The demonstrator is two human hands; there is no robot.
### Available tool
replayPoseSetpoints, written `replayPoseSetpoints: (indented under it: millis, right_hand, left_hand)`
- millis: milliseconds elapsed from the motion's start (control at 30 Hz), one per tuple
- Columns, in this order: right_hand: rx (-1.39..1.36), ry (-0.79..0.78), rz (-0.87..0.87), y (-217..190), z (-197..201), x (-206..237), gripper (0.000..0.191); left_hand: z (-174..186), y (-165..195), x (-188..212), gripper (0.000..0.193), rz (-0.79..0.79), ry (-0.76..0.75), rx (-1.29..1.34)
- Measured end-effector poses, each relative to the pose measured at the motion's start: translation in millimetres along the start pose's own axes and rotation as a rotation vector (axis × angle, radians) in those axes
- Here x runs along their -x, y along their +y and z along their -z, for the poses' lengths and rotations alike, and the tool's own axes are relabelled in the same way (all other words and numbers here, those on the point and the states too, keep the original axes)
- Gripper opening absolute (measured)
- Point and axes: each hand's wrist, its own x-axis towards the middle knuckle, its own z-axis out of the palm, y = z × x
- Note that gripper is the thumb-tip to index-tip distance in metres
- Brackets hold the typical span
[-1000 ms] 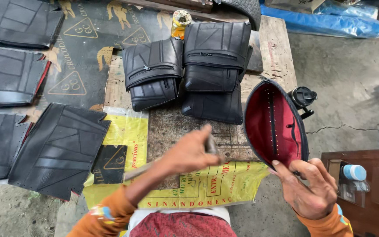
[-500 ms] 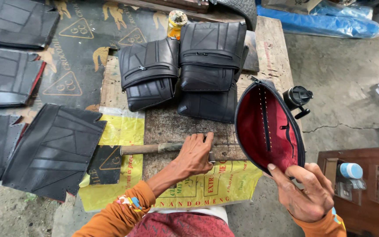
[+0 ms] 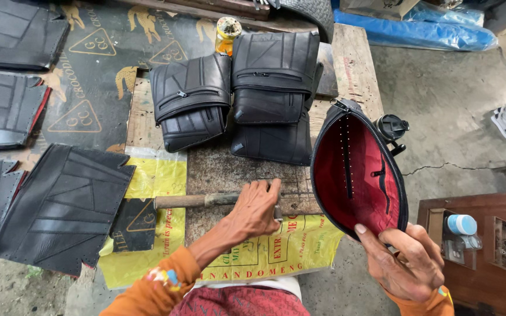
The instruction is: The person assembles black pouches with red interiors by using a hammer to tap along the edges, likely securing staples or fasteners. They handle multiple pouches one at a time, opening and closing zippers, and stacking finished units on the workbench.
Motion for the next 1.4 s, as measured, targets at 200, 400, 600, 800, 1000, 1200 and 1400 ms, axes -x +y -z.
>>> replayPoseSetpoints:
  millis: [200, 400, 600, 800, 1000, 1200, 1400]
  right_hand:
    - [-0.044, 0.048, -0.014, 0.3, -0.6, -0.7, 0.036]
    - [-0.210, -0.028, -0.056, -37.9, -12.6, -5.8, 0.035]
    - [-0.495, -0.098, -0.029, -85.8, -56.5, -19.0, 0.039]
    - [-0.513, -0.007, -0.023, -111.9, -95.8, -26.3, 0.037]
    - [-0.674, -0.077, -0.114, -116.1, -114.8, -26.2, 0.036]
    - [-0.738, -0.106, -0.131, -121.7, -131.1, -25.3, 0.035]
    - [-0.812, -0.111, -0.155, -125.7, -130.3, -22.7, 0.035]
  left_hand:
    - [82.2, 43.5, 77.4, 0.089, -0.328, 0.269, 0.258]
    - [187.8, 60.8, 212.9, 0.088, 0.044, 0.330, 1.151]
    - [257.9, 82.4, 240.7, 0.075, -0.299, 0.474, 0.962]
    - [259.5, 96.7, 172.8, 0.062, -0.256, 0.430, 0.793]
    - [211.5, 19.3, 94.9, 0.066, -0.404, 0.165, 0.706]
    - [196.2, 9.1, 73.6, 0.053, -0.486, 0.322, 0.321]
    - [194.5, 10.8, 70.0, 0.049, -0.360, 0.297, 0.232]
